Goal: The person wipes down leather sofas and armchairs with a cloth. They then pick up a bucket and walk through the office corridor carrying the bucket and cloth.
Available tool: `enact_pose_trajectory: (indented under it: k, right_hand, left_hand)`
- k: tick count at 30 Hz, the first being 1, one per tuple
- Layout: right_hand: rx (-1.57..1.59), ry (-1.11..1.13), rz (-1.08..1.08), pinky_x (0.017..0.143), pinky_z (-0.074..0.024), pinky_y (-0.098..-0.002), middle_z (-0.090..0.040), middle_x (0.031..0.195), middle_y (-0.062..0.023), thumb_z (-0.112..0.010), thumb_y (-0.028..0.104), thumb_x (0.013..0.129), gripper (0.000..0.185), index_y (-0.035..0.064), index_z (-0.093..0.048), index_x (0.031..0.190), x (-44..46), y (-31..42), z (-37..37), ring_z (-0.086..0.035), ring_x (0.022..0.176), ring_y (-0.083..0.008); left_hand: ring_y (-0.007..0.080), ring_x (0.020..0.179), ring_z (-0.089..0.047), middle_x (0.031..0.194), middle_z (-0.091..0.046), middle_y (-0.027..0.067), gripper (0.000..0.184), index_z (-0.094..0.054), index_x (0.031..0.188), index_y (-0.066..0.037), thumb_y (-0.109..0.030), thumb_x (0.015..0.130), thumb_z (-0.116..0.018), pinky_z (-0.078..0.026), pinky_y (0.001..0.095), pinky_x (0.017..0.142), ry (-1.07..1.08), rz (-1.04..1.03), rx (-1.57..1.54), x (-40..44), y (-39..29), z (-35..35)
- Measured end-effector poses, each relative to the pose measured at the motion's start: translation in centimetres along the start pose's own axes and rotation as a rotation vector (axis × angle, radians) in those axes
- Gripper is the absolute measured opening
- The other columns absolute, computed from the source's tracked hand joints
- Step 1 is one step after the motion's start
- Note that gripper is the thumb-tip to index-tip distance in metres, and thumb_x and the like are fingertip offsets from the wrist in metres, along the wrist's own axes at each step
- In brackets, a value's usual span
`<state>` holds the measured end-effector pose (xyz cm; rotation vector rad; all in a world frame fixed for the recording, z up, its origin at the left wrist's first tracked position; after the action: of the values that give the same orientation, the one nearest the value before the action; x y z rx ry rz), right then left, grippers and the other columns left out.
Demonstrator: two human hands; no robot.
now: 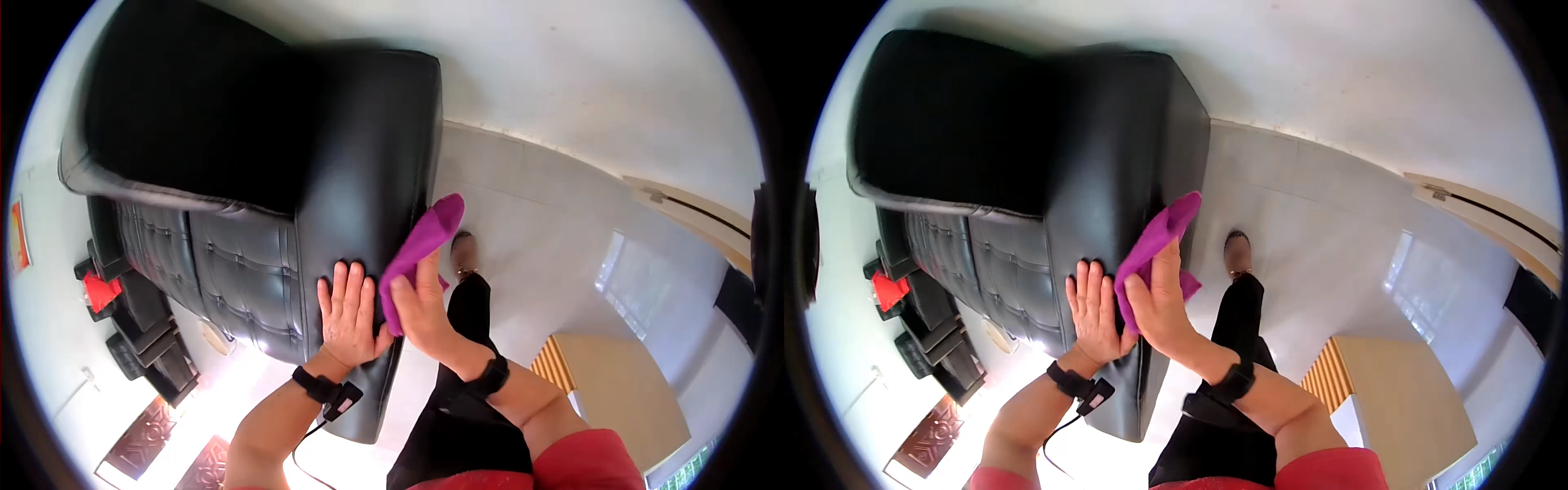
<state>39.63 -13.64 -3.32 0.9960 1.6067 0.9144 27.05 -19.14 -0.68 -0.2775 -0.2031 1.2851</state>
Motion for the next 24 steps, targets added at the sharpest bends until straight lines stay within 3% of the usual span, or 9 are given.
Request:
enact_pose_trajectory:
  k: [3, 5, 9, 15, 18, 20, 23, 24]
  right_hand:
    - [-0.757, -0.001, 0.367, 0.104, -0.0206, -0.0546, -0.021, 0.144, -0.0257, -0.057, 0.017, 0.082, 0.055, -0.0035, -0.039, 0.130, 2.7, 0.8, 0.1, -0.018, 0.132, -0.0458]
    - [-0.883, -0.111, 0.582, 0.099, -0.0242, -0.0594, -0.029, 0.139, -0.0267, -0.060, 0.018, 0.079, 0.048, -0.0046, -0.048, 0.120, 6.1, 4.5, -1.1, -0.024, 0.128, -0.0498]
    - [-1.232, -0.129, 0.760, 0.100, -0.0261, -0.0564, -0.036, 0.137, -0.0218, -0.058, 0.026, 0.080, 0.052, -0.0020, -0.048, 0.123, 12.1, 8.1, -3.6, -0.026, 0.130, -0.0408]
    - [-1.441, -0.058, 0.839, 0.102, -0.0233, -0.0542, -0.038, 0.138, -0.0179, -0.051, 0.030, 0.083, 0.050, -0.0015, -0.052, 0.122, 16.7, 8.6, -6.4, -0.029, 0.130, -0.0338]
    - [-1.579, 0.227, 0.864, 0.102, -0.0242, -0.0539, -0.044, 0.133, -0.0176, -0.052, 0.029, 0.082, 0.046, -0.0024, -0.058, 0.114, 12.5, 9.0, -6.9, -0.031, 0.129, -0.0324]
    - [-1.398, 0.328, 0.944, 0.102, -0.0261, -0.0513, -0.049, 0.125, -0.0175, -0.055, 0.027, 0.080, 0.040, -0.0023, -0.060, 0.106, 9.5, 8.3, -6.4, -0.036, 0.126, -0.0320]
    - [-1.155, 0.704, 0.868, 0.104, -0.0258, -0.0493, -0.047, 0.129, -0.0116, -0.054, 0.019, 0.081, 0.034, 0.0025, -0.057, 0.111, 7.7, 8.4, -3.9, -0.035, 0.128, -0.0264]
    - [-1.173, 0.704, 0.899, 0.104, -0.0262, -0.0488, -0.047, 0.129, -0.0109, -0.054, 0.018, 0.081, 0.034, 0.0031, -0.057, 0.112, 8.3, 8.5, -3.5, -0.035, 0.128, -0.0258]
  left_hand:
    - [0.0413, 0.135, -0.023, 0.142, -0.031, 0.0227, 0.069, -0.036, 0.133, 0.005, -0.035, 0.079, -0.050, -0.007, 0.0564, 0.108, -0.016, 0.013, -0.017, 0.3, 0.0, -0.1]
    - [0.0388, 0.136, -0.022, 0.144, -0.030, 0.0197, 0.069, -0.036, 0.134, 0.003, -0.036, 0.079, -0.050, -0.008, 0.0561, 0.108, 0.009, 0.041, -0.005, 0.4, -0.2, 0.1]
    - [0.0351, 0.137, -0.020, 0.146, -0.027, 0.0168, 0.070, -0.037, 0.134, 0.000, -0.035, 0.076, -0.051, -0.010, 0.0561, 0.107, 0.012, 0.036, -0.013, 0.5, -0.2, 0.2]
    - [0.0311, 0.139, -0.016, 0.147, -0.025, 0.0132, 0.069, -0.037, 0.135, -0.003, -0.035, 0.076, -0.052, -0.011, 0.0555, 0.107, 0.026, 0.050, -0.041, 0.6, -0.1, 0.3]
    - [0.0305, 0.138, -0.017, 0.146, -0.026, 0.0125, 0.069, -0.038, 0.135, -0.004, -0.036, 0.076, -0.053, -0.014, 0.0554, 0.107, 0.026, 0.025, -0.018, 0.4, 0.0, 0.5]
    - [0.0293, 0.137, -0.020, 0.144, -0.029, 0.0115, 0.068, -0.040, 0.134, -0.005, -0.036, 0.075, -0.054, -0.018, 0.0552, 0.106, 0.023, 0.010, -0.005, 0.5, 0.0, 0.3]
    - [0.0287, 0.135, -0.022, 0.143, -0.031, 0.0110, 0.067, -0.041, 0.133, -0.007, -0.035, 0.074, -0.054, -0.019, 0.0549, 0.105, 0.033, 0.008, -0.014, 0.3, 0.0, 0.0]
    - [0.0281, 0.135, -0.023, 0.143, -0.032, 0.0105, 0.067, -0.041, 0.134, -0.009, -0.035, 0.074, -0.054, -0.020, 0.0541, 0.105, 0.034, 0.013, -0.017, 0.4, 0.0, 0.3]
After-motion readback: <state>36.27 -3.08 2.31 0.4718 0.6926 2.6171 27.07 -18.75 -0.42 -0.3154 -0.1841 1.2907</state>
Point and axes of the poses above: each hand's wrist, its own x-axis towards the middle knuckle, its own z-axis out of the back of the hand, y = z × x, the point moved 2 cm from there along x, towards the middle knuckle
